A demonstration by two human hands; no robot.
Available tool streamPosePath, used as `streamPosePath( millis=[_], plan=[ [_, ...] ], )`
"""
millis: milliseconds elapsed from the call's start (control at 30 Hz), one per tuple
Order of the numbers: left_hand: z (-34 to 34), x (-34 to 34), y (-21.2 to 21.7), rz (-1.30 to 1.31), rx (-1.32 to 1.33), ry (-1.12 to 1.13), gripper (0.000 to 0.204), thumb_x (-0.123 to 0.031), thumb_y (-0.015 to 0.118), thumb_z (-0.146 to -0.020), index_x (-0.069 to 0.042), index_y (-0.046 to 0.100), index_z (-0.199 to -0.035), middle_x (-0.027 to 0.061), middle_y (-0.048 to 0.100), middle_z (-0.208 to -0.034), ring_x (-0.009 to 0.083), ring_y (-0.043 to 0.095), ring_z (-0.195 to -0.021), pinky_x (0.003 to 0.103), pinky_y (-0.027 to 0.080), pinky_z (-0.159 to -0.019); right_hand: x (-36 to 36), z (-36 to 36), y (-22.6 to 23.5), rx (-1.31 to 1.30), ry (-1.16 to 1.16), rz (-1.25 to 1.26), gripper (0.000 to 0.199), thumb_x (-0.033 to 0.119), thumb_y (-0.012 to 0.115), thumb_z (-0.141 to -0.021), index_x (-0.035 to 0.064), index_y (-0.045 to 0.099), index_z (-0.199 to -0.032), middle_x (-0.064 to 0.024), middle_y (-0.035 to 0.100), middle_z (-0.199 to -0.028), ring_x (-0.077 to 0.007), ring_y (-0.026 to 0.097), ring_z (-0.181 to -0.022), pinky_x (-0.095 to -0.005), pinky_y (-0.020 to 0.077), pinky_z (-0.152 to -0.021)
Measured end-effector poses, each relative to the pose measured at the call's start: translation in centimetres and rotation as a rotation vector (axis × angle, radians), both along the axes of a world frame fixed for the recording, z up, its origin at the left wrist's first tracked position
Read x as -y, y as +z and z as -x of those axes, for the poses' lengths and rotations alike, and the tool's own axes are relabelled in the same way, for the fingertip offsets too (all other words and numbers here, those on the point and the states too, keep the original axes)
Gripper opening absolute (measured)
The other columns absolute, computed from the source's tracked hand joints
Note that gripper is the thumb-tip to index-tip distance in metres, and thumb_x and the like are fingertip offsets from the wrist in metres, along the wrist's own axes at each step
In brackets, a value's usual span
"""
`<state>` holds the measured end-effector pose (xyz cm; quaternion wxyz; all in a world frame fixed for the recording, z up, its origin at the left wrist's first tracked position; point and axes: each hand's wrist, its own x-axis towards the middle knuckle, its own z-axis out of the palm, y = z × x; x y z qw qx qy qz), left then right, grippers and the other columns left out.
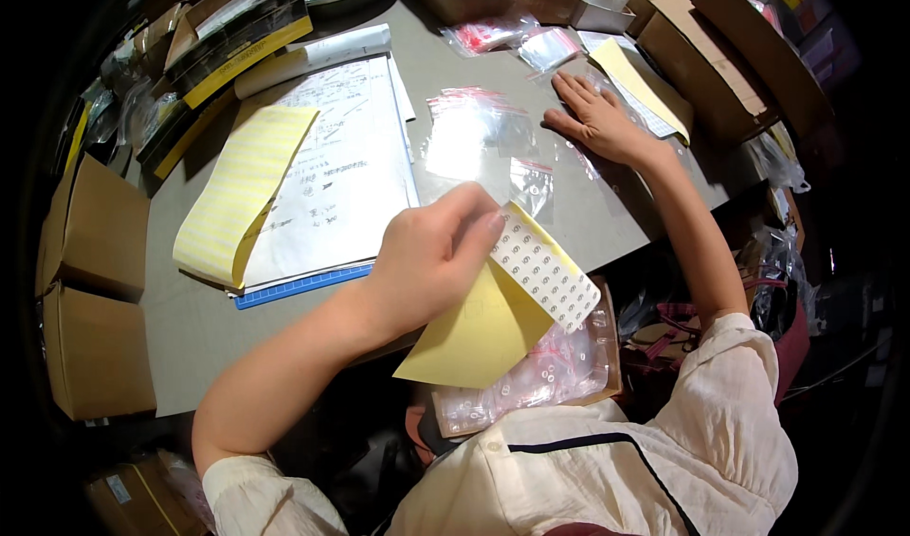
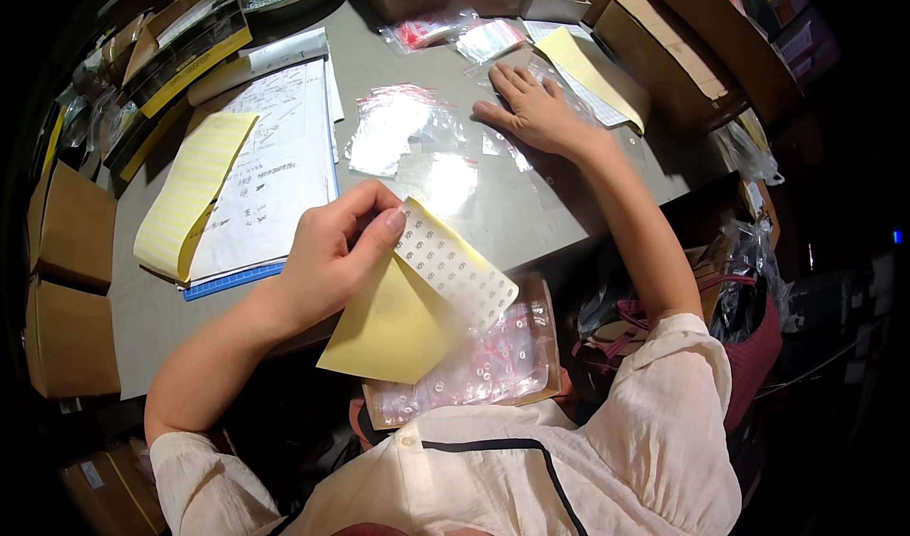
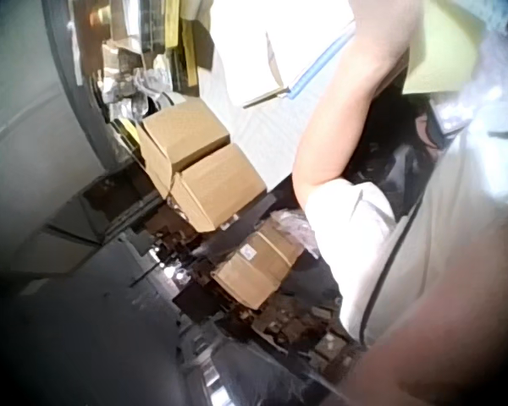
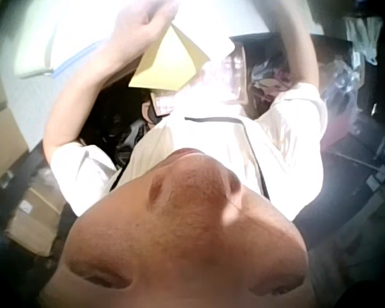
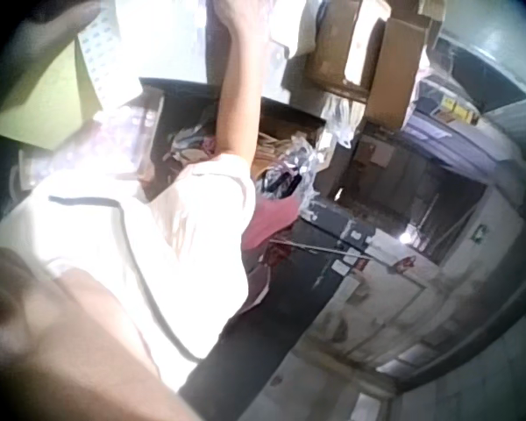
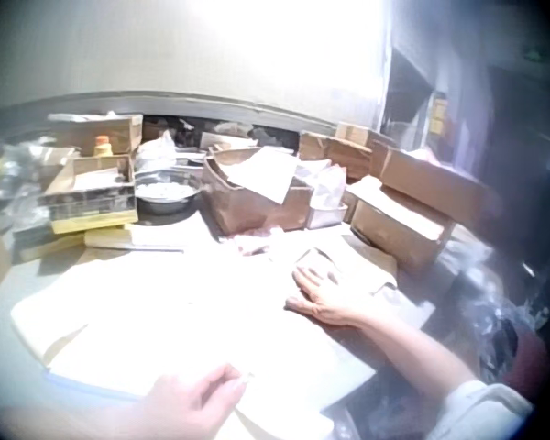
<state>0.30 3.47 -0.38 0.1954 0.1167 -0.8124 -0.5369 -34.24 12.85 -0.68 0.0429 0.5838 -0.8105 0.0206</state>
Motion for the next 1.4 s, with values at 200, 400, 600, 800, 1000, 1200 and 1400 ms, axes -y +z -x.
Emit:
streamPosePath(
  millis=[200, 400, 600, 800, 1000, 1200, 1400],
  plan=[
    [-0.2, -0.3, 0.0, 0.056, -0.054, -0.02, 0.019, -0.02, 0.063, -0.104, -0.002, 0.065, -0.104, 0.017, 0.069, -0.077, 0.0309, 0.067, -0.063, 0.039, 0.051, -0.062, 0.2, -0.5, 1.6, -0.219, 0.047, -0.121, 0.094, 0.079, 0.036, -0.102, 0.0064, 0.043, -0.161, -0.0167, 0.039, -0.169, -0.0328, 0.023, -0.162, -0.0544, 0.0088, -0.131],
    [-0.2, 0.3, 0.3, 0.029, -0.074, 0.06, 0.019, -0.019, 0.061, -0.106, -0.001, 0.064, -0.11, 0.0182, 0.071, -0.079, 0.0252, 0.068, -0.065, 0.037, 0.051, -0.062, -3.3, -5.2, 3.1, 0.523, 0.109, 0.44, 0.062, 0.045, 0.056, -0.109, 0.0022, 0.049, -0.153, -0.0134, 0.059, -0.149, -0.0247, 0.054, -0.139, -0.0445, 0.0355, -0.121],
    [0.6, 0.9, 0.2, -0.37, -0.066, 0.018, 0.019, -0.019, 0.061, -0.11, -0.001, 0.062, -0.113, -0.0011, 0.065, -0.086, 0.002, 0.056, -0.077, 0.021, 0.045, -0.07, -10.5, -15.9, 3.1, 0.994, 0.084, 0.479, 0.042, 0.011, 0.076, -0.097, -0.0033, 0.059, -0.133, -0.0076, 0.07, -0.112, -0.0144, 0.066, -0.105, -0.0305, 0.0521, -0.096],
    [0.3, 0.7, 1.0, -0.42, -0.017, -0.137, 0.02, -0.019, 0.073, -0.101, -0.002, 0.066, -0.111, -0.0007, 0.07, -0.091, 0.0049, 0.064, -0.085, 0.023, 0.05, -0.079, -10.7, -16.8, 2.4, 1.18, 0.058, 0.495, 0.021, 0.008, 0.07, -0.101, -0.0035, 0.066, -0.117, -0.007, 0.071, -0.105, -0.0105, 0.066, -0.095, -0.0277, 0.0536, -0.085],
    [0.2, 1.0, 0.6, -0.119, 0.043, -0.022, 0.016, -0.015, 0.073, -0.1, 0.0, 0.068, -0.102, -0.0009, 0.069, -0.086, 0.0029, 0.061, -0.079, 0.022, 0.049, -0.07, -9.0, -16.6, 2.5, 0.654, 0.243, 0.529, 0.019, 0.003, 0.072, -0.094, -0.0013, 0.065, -0.111, -0.0117, 0.069, -0.099, -0.0249, 0.068, -0.091, -0.0335, 0.0533, -0.082],
    [0.3, 1.3, 0.1, -0.059, 0.018, 0.021, 0.014, -0.013, 0.072, -0.101, 0.001, 0.067, -0.1, -0.0012, 0.068, -0.083, 0.0028, 0.059, -0.077, 0.023, 0.047, -0.067, -7.8, -16.4, 1.8, 0.337, 0.321, 0.578, 0.025, -0.002, 0.077, -0.084, 0.0015, 0.065, -0.107, -0.0133, 0.066, -0.104, -0.0335, 0.063, -0.097, -0.0405, 0.0513, -0.085],
    [0.8, 2.2, -0.1, -0.129, -0.009, 0.095, 0.012, -0.012, 0.07, -0.101, 0.0, 0.067, -0.1, -0.0014, 0.067, -0.082, 0.0034, 0.059, -0.079, 0.024, 0.048, -0.068, -6.1, -14.9, 2.5, 0.308, 0.404, 0.539, 0.024, 0.001, 0.076, -0.088, 0.0001, 0.065, -0.109, -0.0129, 0.066, -0.105, -0.0294, 0.064, -0.097, -0.0378, 0.052, -0.085]
  ],
)
